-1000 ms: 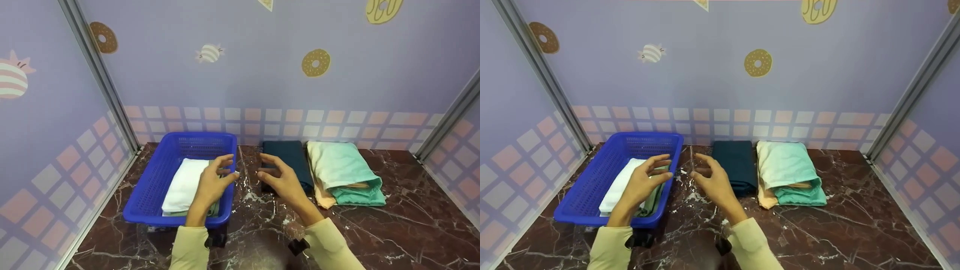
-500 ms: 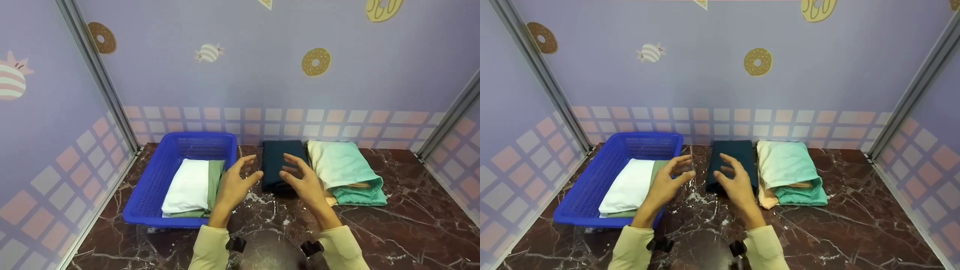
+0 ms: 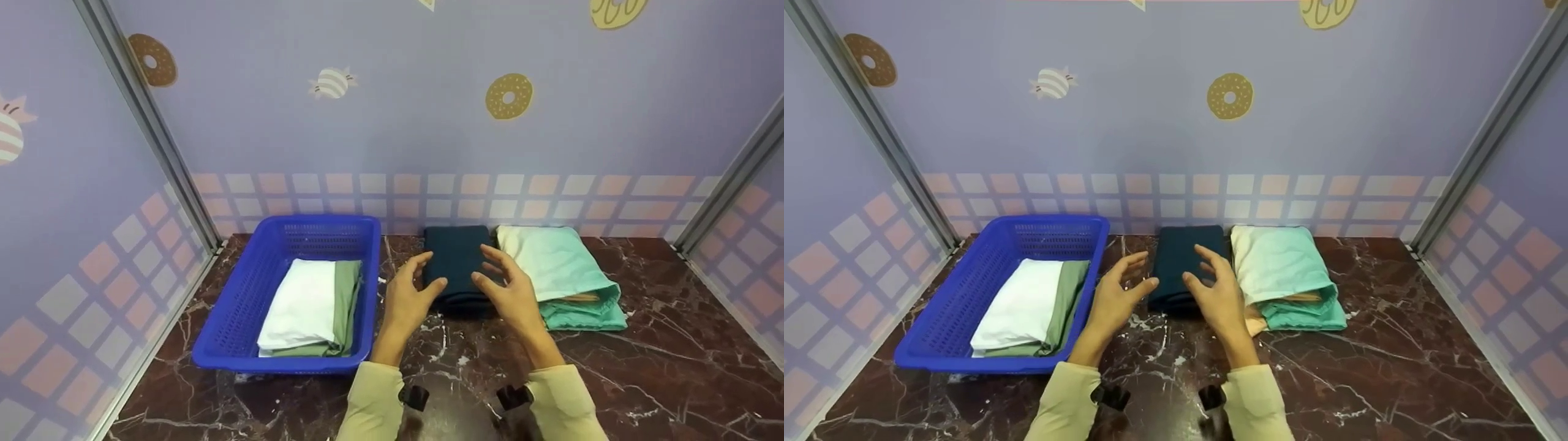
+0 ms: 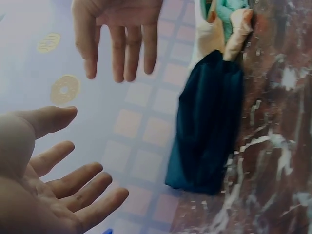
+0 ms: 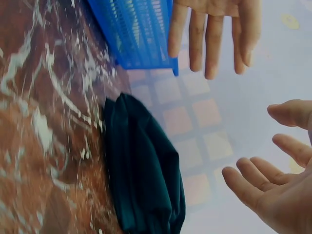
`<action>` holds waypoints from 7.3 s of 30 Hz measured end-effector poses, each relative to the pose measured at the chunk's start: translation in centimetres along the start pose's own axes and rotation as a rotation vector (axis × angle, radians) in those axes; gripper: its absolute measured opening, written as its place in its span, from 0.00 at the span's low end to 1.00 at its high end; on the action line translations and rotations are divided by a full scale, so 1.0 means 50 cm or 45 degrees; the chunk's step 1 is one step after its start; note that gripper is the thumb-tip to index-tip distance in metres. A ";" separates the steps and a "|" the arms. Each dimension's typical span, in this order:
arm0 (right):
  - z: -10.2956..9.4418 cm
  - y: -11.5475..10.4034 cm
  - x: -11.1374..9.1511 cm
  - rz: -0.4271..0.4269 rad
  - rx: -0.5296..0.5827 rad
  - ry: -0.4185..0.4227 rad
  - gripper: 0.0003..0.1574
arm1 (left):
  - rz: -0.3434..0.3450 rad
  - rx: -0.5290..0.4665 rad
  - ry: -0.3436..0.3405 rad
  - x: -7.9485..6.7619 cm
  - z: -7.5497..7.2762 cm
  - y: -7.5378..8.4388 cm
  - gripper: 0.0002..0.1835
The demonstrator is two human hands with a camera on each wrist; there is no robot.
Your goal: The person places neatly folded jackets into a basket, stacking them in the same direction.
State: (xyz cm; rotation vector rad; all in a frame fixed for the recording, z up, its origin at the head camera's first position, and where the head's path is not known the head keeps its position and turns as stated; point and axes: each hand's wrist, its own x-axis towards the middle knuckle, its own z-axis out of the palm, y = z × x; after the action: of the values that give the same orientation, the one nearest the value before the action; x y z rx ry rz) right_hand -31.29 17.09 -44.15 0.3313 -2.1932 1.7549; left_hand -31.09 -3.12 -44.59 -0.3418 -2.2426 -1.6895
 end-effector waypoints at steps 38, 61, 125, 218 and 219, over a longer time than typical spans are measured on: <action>-0.027 0.103 -0.006 0.427 -0.388 -0.129 0.43 | -0.283 0.028 -0.089 0.000 0.052 -0.103 0.30; -0.034 0.081 -0.007 0.365 -0.702 -0.205 0.34 | -0.414 -0.022 -0.024 -0.006 0.029 -0.124 0.29; -0.133 0.040 -0.004 0.239 -0.110 -0.437 0.48 | -0.144 -0.288 -0.066 -0.018 0.037 -0.053 0.35; 0.009 -0.090 -0.016 0.031 -0.080 -0.389 0.49 | -0.096 -0.298 -0.202 -0.024 -0.211 0.036 0.35; 0.013 -0.093 -0.015 0.038 -0.079 -0.385 0.49 | -0.096 -0.298 -0.203 -0.023 -0.216 0.037 0.35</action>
State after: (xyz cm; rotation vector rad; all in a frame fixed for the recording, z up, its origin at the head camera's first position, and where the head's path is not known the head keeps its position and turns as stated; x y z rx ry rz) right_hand -28.95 15.41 -40.35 0.5857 -2.4649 1.7436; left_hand -28.25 -12.98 -40.66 -0.4658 -2.1933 -2.0374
